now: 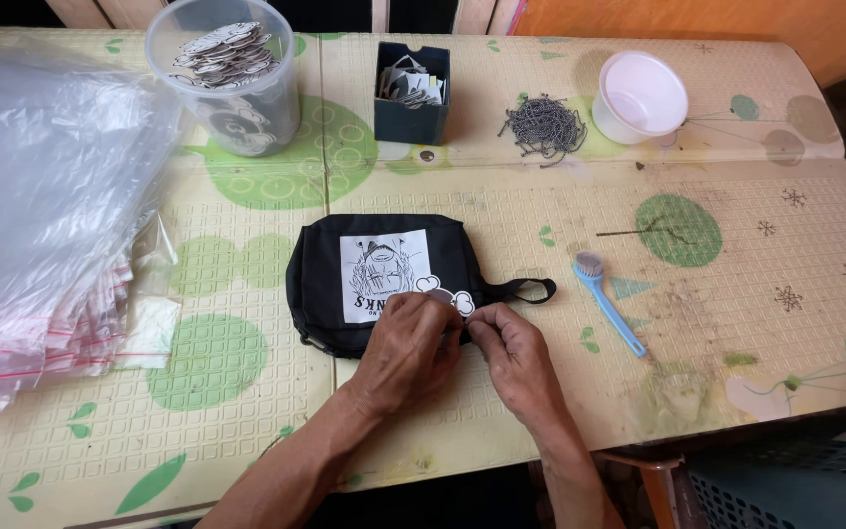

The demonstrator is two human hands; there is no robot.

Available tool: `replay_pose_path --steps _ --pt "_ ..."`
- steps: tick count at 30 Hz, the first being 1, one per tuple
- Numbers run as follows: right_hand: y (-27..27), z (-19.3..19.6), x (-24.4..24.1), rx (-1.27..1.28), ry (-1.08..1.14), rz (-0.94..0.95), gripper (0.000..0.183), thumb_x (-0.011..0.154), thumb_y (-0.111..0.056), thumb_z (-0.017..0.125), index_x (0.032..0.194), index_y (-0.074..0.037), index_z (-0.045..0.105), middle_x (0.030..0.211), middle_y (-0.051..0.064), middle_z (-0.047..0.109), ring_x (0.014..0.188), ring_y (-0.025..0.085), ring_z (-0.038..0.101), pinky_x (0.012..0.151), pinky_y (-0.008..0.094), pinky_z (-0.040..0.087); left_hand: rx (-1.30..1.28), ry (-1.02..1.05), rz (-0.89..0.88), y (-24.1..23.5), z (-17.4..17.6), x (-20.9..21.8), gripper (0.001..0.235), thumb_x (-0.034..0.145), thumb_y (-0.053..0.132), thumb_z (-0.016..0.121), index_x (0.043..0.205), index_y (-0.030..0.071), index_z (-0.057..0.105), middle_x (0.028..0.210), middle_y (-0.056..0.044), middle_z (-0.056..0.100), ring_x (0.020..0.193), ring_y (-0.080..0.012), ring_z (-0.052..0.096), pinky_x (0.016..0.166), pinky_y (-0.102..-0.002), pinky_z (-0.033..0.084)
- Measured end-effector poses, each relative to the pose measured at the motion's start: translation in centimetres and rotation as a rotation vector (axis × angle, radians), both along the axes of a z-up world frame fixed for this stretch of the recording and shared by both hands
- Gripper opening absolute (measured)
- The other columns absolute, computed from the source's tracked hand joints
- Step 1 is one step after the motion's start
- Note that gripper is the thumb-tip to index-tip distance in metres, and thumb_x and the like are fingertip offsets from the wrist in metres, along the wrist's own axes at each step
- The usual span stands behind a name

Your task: The person attaches several small metal charms to a black pouch using a chain and a small tool. After securing the charms, the person places the pouch into a clear plastic zip-lock bag and seals it.

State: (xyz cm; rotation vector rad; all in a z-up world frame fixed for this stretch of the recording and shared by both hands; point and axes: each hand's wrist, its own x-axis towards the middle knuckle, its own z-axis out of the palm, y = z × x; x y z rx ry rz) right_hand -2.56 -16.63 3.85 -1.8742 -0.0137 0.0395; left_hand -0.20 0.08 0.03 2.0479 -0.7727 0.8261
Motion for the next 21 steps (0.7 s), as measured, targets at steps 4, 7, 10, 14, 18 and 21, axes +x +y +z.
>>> replay_pose_path --steps 4,7,10,14,18,21 --pt "-0.1 -0.3 0.1 0.003 0.001 -0.007 0.015 0.1 -0.011 0.061 0.098 -0.007 0.075 0.066 0.0 0.056 0.06 0.008 0.047 0.057 0.024 0.046 0.018 -0.053 0.022 -0.1 -0.4 0.3 0.019 0.082 0.01 0.073 0.093 0.018 0.06 0.071 0.002 0.06 0.075 -0.0194 0.068 0.085 -0.039 0.056" --pt "-0.2 -0.4 0.2 0.06 -0.034 0.001 0.015 0.099 -0.009 0.061 0.096 -0.005 0.076 0.067 0.003 0.058 0.063 0.01 0.048 0.06 0.025 0.047 -0.005 -0.069 0.012 -0.1 0.1 0.2 0.02 0.08 0.005 0.073 0.092 0.015 0.061 0.069 -0.001 0.062 0.073 -0.0204 0.068 0.084 -0.04 0.057" --pt "-0.2 -0.4 0.2 0.072 -0.051 0.007 0.015 0.099 -0.009 0.063 0.096 -0.005 0.077 0.067 0.003 0.06 0.063 0.01 0.049 0.06 0.024 0.048 -0.018 -0.073 0.012 -0.1 0.1 0.1 0.021 0.078 0.004 0.074 0.093 0.013 0.062 0.068 -0.002 0.062 0.072 -0.0207 0.068 0.085 -0.04 0.057" --pt "-0.2 -0.2 0.2 0.063 -0.08 0.004 0.014 0.097 -0.008 0.066 0.095 -0.004 0.078 0.065 0.003 0.06 0.062 0.009 0.051 0.059 0.025 0.05 -0.025 -0.086 0.022 -0.2 -0.1 0.1 0.02 0.078 0.004 0.074 0.092 0.013 0.063 0.068 -0.001 0.064 0.071 -0.0198 0.068 0.086 -0.041 0.057" --pt "-0.1 -0.2 0.2 0.072 -0.078 -0.004 0.014 0.097 -0.008 0.066 0.095 -0.003 0.078 0.066 0.005 0.06 0.064 0.01 0.051 0.061 0.026 0.05 -0.031 -0.063 0.025 -0.5 -0.4 0.3 0.023 0.076 0.003 0.074 0.092 0.015 0.061 0.069 0.001 0.063 0.07 -0.019 0.067 0.085 -0.04 0.056" --pt "-0.1 -0.2 0.2 0.071 -0.066 -0.013 0.013 0.097 -0.008 0.066 0.094 -0.003 0.077 0.066 0.005 0.061 0.063 0.011 0.052 0.06 0.026 0.05 -0.216 0.174 -0.084 -0.3 1.3 -0.5 0.025 0.073 0.005 0.074 0.092 0.015 0.06 0.071 -0.001 0.065 0.073 -0.0231 0.068 0.079 -0.041 0.056"
